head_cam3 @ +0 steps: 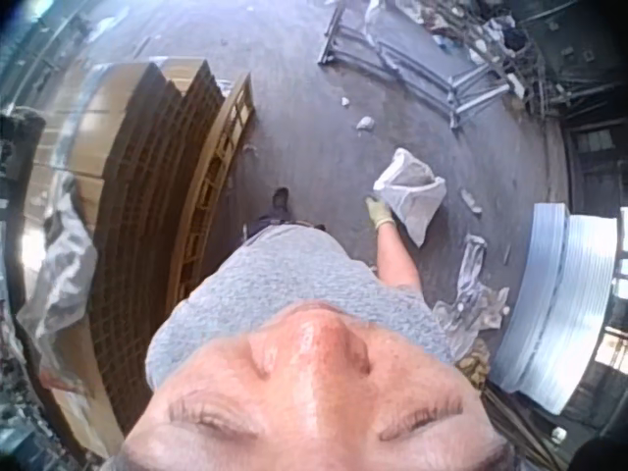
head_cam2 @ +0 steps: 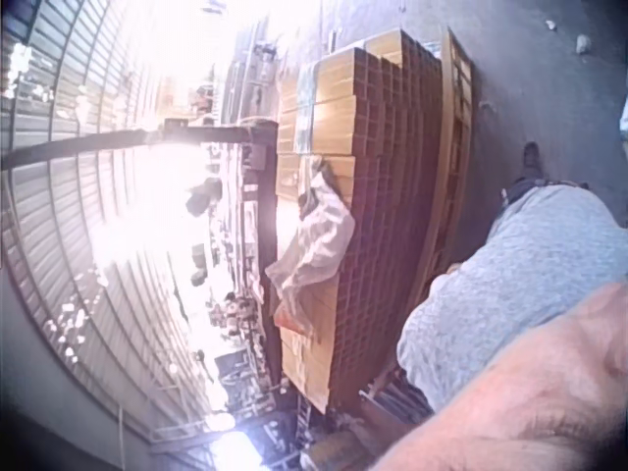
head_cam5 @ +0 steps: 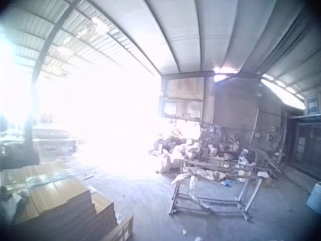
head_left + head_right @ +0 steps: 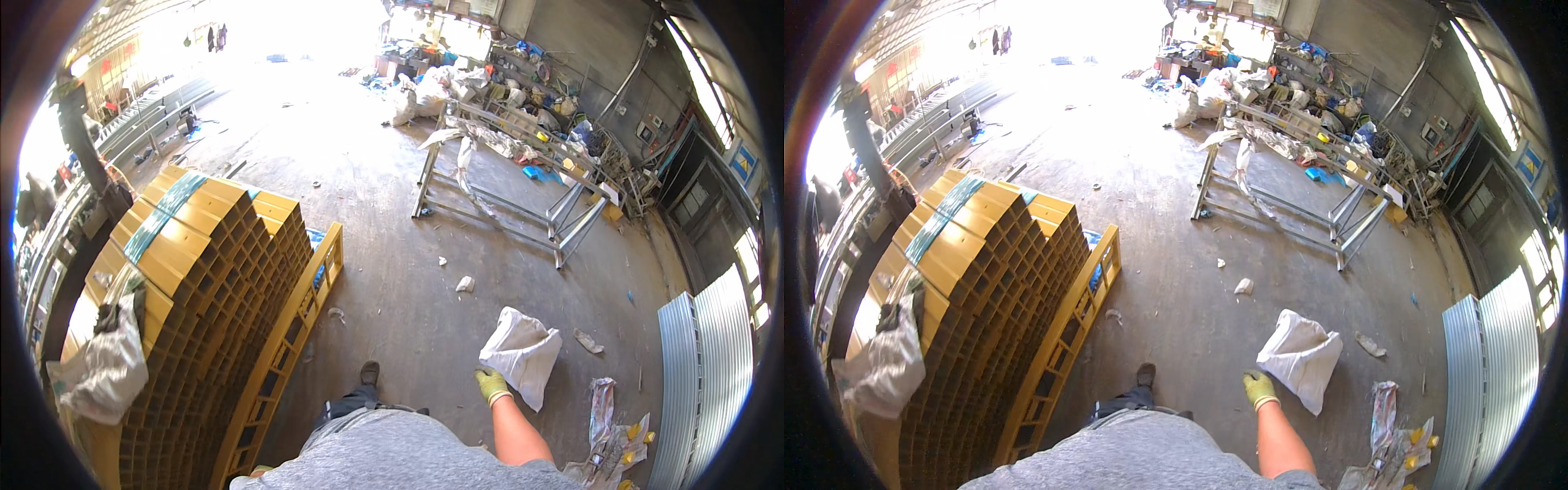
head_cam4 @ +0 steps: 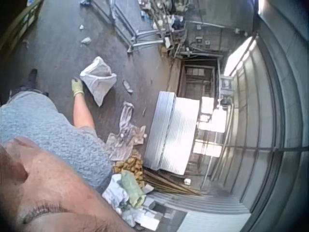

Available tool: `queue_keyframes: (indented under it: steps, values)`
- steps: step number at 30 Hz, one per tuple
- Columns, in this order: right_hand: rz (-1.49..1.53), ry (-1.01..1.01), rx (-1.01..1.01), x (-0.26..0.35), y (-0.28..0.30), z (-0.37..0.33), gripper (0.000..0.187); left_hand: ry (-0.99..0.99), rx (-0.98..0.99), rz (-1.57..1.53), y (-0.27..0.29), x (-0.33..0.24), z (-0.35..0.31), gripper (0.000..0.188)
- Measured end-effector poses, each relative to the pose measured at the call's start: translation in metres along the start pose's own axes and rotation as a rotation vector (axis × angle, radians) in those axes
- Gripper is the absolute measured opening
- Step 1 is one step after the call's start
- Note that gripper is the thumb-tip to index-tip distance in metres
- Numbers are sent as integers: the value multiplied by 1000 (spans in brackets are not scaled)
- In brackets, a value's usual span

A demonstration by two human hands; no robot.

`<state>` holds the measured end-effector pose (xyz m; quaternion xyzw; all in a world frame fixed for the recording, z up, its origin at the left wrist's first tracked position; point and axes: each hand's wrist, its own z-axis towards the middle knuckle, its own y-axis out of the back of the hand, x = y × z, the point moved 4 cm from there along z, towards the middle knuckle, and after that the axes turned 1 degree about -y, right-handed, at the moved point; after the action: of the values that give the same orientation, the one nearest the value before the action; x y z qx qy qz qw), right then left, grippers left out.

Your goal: The person picks up several metal rods from a pile, places them on a cutting machine, and uses a handheld tool to cut them. The person then stacks the cut pieces and continues the process with additional rods.

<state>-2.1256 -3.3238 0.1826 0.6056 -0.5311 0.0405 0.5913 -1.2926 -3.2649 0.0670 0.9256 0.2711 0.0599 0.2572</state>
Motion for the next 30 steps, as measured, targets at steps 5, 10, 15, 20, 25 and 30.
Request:
queue_keyframes:
  steps: [5, 10, 15, 20, 25, 30]
  values:
    - [-457, -121, 271, 52, -25, 140, 59, -213, -98, -27, 194, -330, 107, 62]
    - [-454, -282, 518, 93, -11, 264, 63, -708, -390, -224, 439, -735, 114, 63]
    - [-465, -346, 529, 170, 2, 484, 59, -1002, -387, -457, 605, -998, 111, 60]
    - [-568, -316, 583, 242, 29, 752, 55, -698, -439, -280, 659, -1096, 207, 65]
    - [-983, 172, 732, 391, 48, 1051, 52, -151, -303, -455, 629, -1092, 260, 54]
    - [-97, 58, 264, 668, 39, 1362, 40, -87, -278, -394, 688, -1141, 328, 63]
